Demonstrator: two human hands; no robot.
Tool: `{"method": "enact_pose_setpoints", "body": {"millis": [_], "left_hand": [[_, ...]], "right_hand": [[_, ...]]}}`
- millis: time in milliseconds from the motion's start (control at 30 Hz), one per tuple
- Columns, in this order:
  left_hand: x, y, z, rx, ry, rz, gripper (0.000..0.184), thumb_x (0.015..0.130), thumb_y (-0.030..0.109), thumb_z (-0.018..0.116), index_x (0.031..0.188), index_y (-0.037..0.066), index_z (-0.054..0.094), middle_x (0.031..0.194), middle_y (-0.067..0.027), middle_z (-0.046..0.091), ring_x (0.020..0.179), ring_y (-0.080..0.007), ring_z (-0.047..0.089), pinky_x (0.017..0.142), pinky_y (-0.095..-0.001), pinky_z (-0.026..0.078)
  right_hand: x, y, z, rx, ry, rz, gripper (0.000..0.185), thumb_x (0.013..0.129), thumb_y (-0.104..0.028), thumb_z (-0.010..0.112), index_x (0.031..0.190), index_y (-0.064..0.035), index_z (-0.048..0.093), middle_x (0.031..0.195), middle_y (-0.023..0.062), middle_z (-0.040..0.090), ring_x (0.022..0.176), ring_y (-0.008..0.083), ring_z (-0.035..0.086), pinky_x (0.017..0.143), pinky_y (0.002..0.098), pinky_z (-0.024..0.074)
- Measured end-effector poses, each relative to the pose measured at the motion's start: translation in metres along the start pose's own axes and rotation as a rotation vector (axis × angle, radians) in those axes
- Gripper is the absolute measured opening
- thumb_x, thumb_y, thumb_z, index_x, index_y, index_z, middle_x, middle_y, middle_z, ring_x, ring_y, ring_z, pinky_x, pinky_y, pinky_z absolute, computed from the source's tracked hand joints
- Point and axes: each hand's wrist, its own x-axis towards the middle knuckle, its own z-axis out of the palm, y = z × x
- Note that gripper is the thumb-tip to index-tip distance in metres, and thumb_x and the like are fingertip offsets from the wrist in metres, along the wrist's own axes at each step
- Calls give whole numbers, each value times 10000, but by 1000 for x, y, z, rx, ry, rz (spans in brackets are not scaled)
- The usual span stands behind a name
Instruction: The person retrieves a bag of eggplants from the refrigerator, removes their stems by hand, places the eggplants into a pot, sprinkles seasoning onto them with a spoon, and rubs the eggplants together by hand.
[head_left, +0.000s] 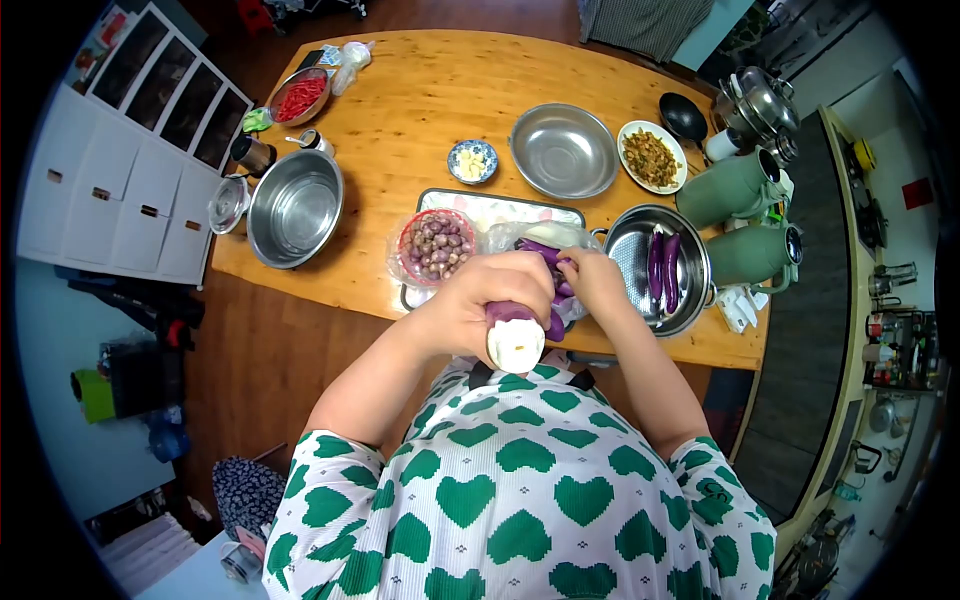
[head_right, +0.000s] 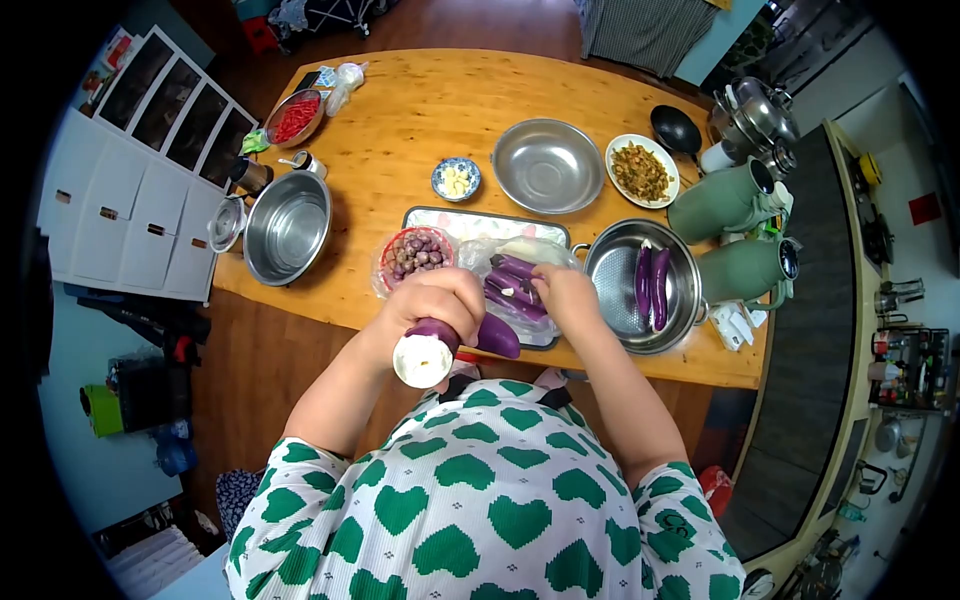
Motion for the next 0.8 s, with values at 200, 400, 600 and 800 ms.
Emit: {"method": "enact_pose_setpoints", "body": {"millis": [200, 400, 600, 800], "left_hand": [[6, 0, 4, -12, -10, -4, 489, 683, 441, 948, 898, 75, 706, 889, -61, 628, 787, -228, 606, 716, -356, 495], [11, 1, 6, 12, -26, 9, 448, 702, 398, 941, 892, 70, 701, 884, -64, 625, 772, -226, 606, 692, -351, 491], [14, 1, 8, 49, -19, 68, 297, 806, 285, 871, 904, 67, 694, 879, -68, 618, 760, -227, 600, 677, -352, 487], [15, 3, 6, 119, -10, 95, 258, 818, 233, 855, 911, 69, 679, 878, -62, 615, 756, -225, 597, 657, -347, 486]], "right_hand": [[-27, -58, -72, 548, 145, -32, 143, 930, -88, 743, 1063, -37, 753, 925, 107, 761, 798, 160, 724, 743, 275, 568], [-71, -113, -149, 733, 255, -394, 150, 815, 12, 822, 948, -12, 757, 927, 94, 768, 839, 163, 728, 755, 287, 570], [-88, -146, -174, 808, 121, -600, 197, 744, 9, 877, 900, -32, 762, 879, 91, 769, 812, 208, 740, 730, 307, 566], [-89, -156, -171, 690, 192, -650, 187, 745, -28, 883, 891, -35, 765, 851, 74, 754, 775, 211, 731, 687, 305, 568]]}}
